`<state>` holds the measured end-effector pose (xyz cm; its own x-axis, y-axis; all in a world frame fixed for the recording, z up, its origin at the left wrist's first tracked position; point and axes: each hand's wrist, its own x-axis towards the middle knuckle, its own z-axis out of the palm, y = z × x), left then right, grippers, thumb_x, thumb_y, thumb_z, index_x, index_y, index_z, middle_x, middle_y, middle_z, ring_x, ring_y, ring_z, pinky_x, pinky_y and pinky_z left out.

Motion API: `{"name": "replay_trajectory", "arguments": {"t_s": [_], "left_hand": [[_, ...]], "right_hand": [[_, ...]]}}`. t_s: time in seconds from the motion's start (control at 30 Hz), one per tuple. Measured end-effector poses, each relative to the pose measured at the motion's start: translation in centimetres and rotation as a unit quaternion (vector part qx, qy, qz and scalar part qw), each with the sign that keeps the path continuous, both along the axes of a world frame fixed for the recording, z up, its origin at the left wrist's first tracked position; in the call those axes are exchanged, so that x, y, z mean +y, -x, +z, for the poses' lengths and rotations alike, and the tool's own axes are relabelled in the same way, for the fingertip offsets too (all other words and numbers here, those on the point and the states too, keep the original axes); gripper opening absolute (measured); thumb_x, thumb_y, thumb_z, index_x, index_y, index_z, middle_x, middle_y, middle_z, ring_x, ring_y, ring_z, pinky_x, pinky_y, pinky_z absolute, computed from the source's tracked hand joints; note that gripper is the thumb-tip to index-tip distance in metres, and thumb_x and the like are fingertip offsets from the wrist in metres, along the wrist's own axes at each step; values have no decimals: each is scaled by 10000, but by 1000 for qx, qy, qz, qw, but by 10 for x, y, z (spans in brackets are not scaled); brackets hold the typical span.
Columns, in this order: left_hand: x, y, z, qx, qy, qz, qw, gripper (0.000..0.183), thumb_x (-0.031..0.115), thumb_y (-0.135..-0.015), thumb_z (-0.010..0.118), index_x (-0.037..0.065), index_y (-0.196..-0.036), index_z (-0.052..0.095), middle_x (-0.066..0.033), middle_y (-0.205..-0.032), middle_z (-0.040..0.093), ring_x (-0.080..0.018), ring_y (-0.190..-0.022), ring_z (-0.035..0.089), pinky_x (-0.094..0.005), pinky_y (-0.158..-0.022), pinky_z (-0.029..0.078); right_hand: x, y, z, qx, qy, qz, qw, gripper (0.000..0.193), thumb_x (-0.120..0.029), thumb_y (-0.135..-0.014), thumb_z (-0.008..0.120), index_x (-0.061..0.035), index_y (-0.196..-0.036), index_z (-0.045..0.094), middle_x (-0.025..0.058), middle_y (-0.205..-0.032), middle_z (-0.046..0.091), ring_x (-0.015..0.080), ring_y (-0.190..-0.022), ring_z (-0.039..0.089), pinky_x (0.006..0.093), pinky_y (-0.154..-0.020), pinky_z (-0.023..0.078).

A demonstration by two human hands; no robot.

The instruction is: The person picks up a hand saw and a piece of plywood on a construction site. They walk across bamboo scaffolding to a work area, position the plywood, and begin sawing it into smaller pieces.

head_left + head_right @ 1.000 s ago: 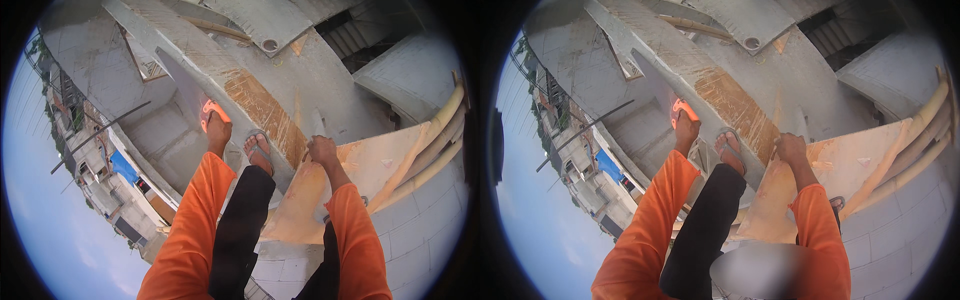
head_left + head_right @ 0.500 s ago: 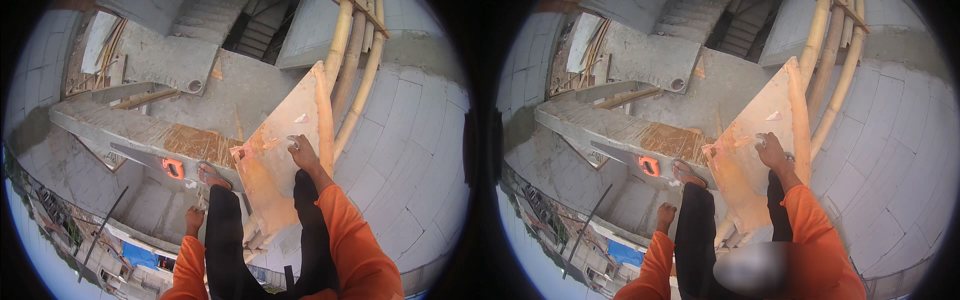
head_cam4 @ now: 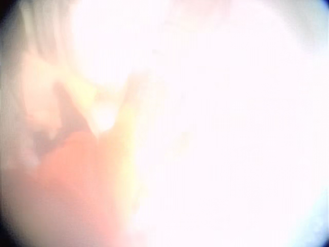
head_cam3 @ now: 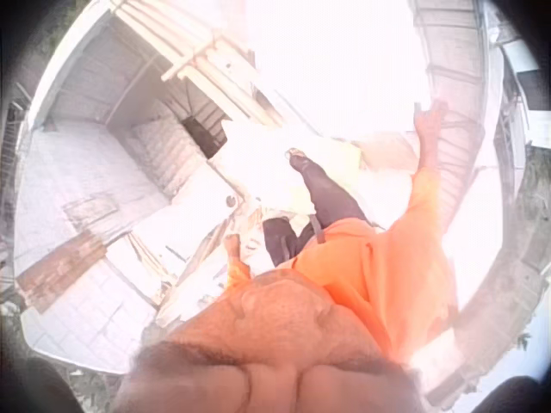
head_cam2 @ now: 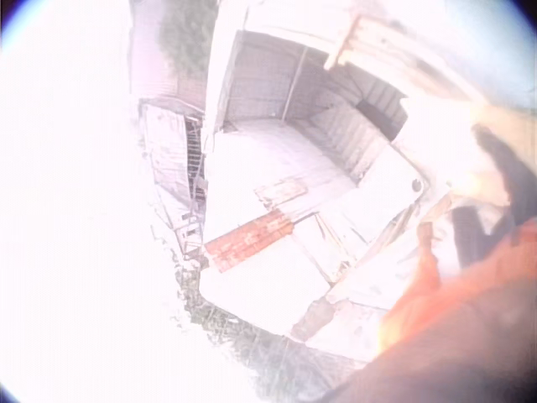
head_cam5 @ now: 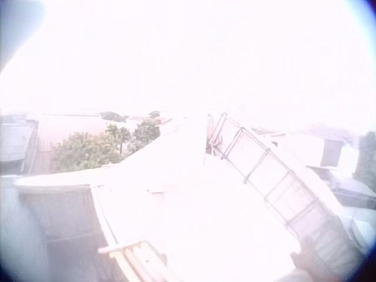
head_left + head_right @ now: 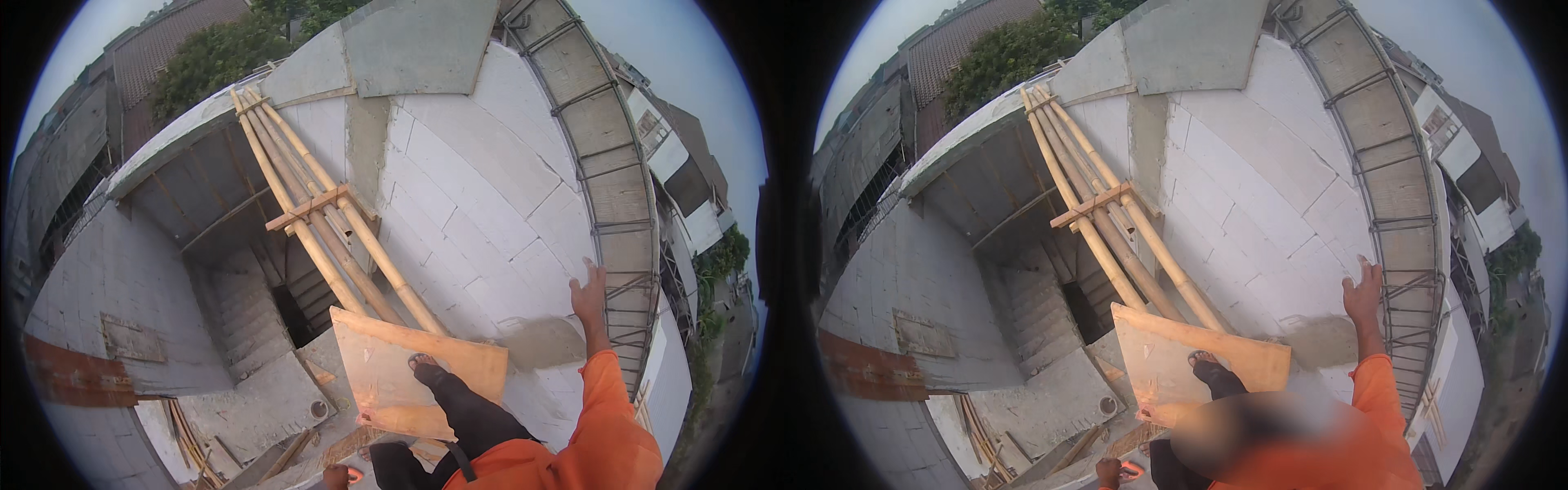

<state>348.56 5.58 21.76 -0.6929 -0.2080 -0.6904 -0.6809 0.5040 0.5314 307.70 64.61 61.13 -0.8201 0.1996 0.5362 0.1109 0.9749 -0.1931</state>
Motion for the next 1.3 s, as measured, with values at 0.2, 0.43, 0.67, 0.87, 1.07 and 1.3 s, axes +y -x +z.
{"name": "replay_trajectory", "arguments": {"t_s": [0.2,0.43,0.67,0.87,1.07,1.3], "left_hand": [[-89,176,23,289,269,-308,866,83,155,-752,634,125,-676,644,-94,-678,648,-293,-652,643,-426,-556,519],[153,412,290,306,123,-182,927,242,176,-724,624,-24,-846,687,-230,-793,665,-365,-780,663,-410,-726,514],[437,589,396,511,42,-447,733,445,109,-769,651,-19,-1183,552,-214,-1038,596,-368,-978,564,-437,-860,455],[617,640,475,588,154,-440,661,612,258,-701,704,-80,-1181,530,-227,-1096,565,-398,-1048,460,-475,-943,361],[617,656,475,567,196,-438,669,349,254,-766,594,-57,-924,608,-191,-916,609,-367,-960,498,-489,-791,417],[608,681,464,584,270,-515,566,271,239,-827,549,-26,-869,586,-159,-841,588,-340,-963,522,-477,-733,478]], "right_hand": [[91,-25,117,145,-16,-151,978,669,-200,-683,712,-26,-1292,498,170,-1051,473,346,-1030,491,426,-915,417],[167,-4,127,45,96,-251,962,773,-341,-686,745,-53,-1342,456,156,-1146,478,323,-1125,480,446,-967,396],[166,31,89,82,127,-219,964,801,-446,-706,742,-102,-1357,424,127,-1188,564,311,-1244,431,471,-1038,318],[177,15,89,36,218,-200,955,829,-512,-747,689,-81,-1387,388,146,-1334,492,289,-1314,376,457,-1106,248],[174,17,100,21,288,-182,940,798,-456,-738,693,-34,-1354,412,178,-1327,491,286,-1330,353,438,-1126,220],[172,19,99,91,249,-197,944,769,-407,-683,726,-14,-1292,468,160,-1271,515,281,-1276,395,421,-1084,260]]}}
